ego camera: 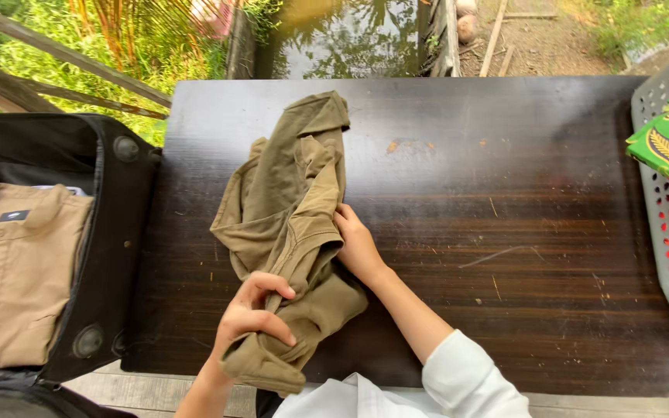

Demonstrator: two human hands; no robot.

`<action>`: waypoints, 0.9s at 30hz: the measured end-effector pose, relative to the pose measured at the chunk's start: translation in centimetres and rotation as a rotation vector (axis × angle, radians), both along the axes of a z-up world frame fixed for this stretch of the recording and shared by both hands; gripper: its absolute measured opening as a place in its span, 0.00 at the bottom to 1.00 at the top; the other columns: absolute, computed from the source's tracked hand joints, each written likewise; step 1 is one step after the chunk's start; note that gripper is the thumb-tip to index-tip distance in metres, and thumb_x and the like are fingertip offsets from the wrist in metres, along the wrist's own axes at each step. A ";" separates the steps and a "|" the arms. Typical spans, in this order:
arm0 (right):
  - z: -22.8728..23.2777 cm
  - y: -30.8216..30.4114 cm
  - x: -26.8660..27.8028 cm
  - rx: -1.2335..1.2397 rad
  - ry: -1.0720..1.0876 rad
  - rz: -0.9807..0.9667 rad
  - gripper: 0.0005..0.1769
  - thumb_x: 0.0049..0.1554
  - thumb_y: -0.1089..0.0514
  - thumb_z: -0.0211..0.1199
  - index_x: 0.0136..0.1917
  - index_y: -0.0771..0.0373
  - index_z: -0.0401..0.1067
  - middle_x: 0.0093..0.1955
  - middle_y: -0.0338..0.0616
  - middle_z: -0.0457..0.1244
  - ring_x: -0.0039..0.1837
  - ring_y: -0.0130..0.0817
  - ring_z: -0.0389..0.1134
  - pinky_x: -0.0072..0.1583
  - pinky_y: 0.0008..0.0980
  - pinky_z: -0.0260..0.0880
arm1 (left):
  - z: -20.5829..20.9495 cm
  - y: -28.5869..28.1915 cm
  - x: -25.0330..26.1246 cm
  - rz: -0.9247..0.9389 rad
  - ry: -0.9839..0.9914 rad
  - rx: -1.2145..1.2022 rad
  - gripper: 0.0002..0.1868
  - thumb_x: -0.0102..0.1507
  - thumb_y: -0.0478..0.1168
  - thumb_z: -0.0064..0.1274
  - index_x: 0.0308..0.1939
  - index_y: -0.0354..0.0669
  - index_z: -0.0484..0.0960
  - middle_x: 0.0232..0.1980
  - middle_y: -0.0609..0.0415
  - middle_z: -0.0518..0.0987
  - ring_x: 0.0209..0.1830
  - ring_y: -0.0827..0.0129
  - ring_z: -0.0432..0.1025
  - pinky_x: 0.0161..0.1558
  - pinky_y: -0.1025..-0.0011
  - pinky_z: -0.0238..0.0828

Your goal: The person folds a green t-shirt and a patterned green cloth on a dark table and places them into an open suitcase.

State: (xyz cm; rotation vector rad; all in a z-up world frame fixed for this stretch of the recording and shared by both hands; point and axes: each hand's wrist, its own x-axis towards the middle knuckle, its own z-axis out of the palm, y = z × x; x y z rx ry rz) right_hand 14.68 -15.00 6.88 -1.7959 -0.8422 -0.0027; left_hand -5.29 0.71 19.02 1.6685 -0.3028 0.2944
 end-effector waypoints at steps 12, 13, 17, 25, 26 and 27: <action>16.5 -10.2 15.4 0.129 -0.085 -0.326 0.06 0.63 0.71 0.49 0.47 0.66 0.66 0.35 0.45 0.66 0.35 0.27 0.69 0.36 0.29 0.68 | 8.1 13.0 13.3 0.342 -0.337 -0.501 0.08 0.68 0.29 0.47 0.35 0.45 0.70 0.55 0.53 0.75 0.53 0.64 0.75 0.64 0.65 0.76; 18.7 -11.4 17.1 -0.027 -0.475 -0.475 0.05 0.65 0.70 0.60 0.46 0.69 0.66 0.38 0.51 0.63 0.41 0.35 0.65 0.45 0.36 0.65 | 9.9 13.4 15.5 0.337 -0.358 -0.402 0.10 0.64 0.29 0.47 0.31 0.47 0.68 0.50 0.52 0.77 0.52 0.67 0.76 0.65 0.64 0.79; 24.1 -17.7 18.5 -0.045 -0.806 -0.730 0.03 0.62 0.69 0.58 0.49 0.67 0.67 0.43 0.51 0.59 0.48 0.39 0.59 0.50 0.37 0.60 | 15.9 14.2 19.8 0.130 -0.505 -0.490 0.09 0.75 0.30 0.47 0.39 0.42 0.70 0.56 0.51 0.76 0.54 0.66 0.70 0.59 0.69 0.69; 23.4 -22.8 0.2 -0.523 -0.602 -0.190 0.18 0.35 0.63 0.70 0.41 0.59 0.69 0.41 0.45 0.65 0.43 0.48 0.68 0.46 0.42 0.68 | 8.6 16.5 12.2 0.377 0.033 -0.486 0.06 0.70 0.39 0.47 0.49 0.44 0.77 0.64 0.48 0.75 0.63 0.60 0.68 0.62 0.61 0.67; 20.4 -20.8 -1.8 -0.612 -0.470 -0.071 0.14 0.34 0.65 0.71 0.33 0.57 0.68 0.32 0.45 0.63 0.37 0.49 0.68 0.40 0.46 0.68 | 5.8 17.3 10.2 0.413 0.136 -0.494 0.08 0.70 0.40 0.47 0.50 0.44 0.78 0.65 0.47 0.75 0.64 0.60 0.68 0.63 0.60 0.67; 16.8 -18.9 -4.0 -0.647 -0.400 0.049 0.13 0.37 0.63 0.71 0.34 0.57 0.69 0.33 0.44 0.64 0.37 0.48 0.69 0.40 0.46 0.69 | 2.4 17.9 7.8 0.458 0.246 -0.509 0.10 0.69 0.41 0.47 0.52 0.45 0.79 0.67 0.47 0.74 0.65 0.59 0.68 0.63 0.60 0.66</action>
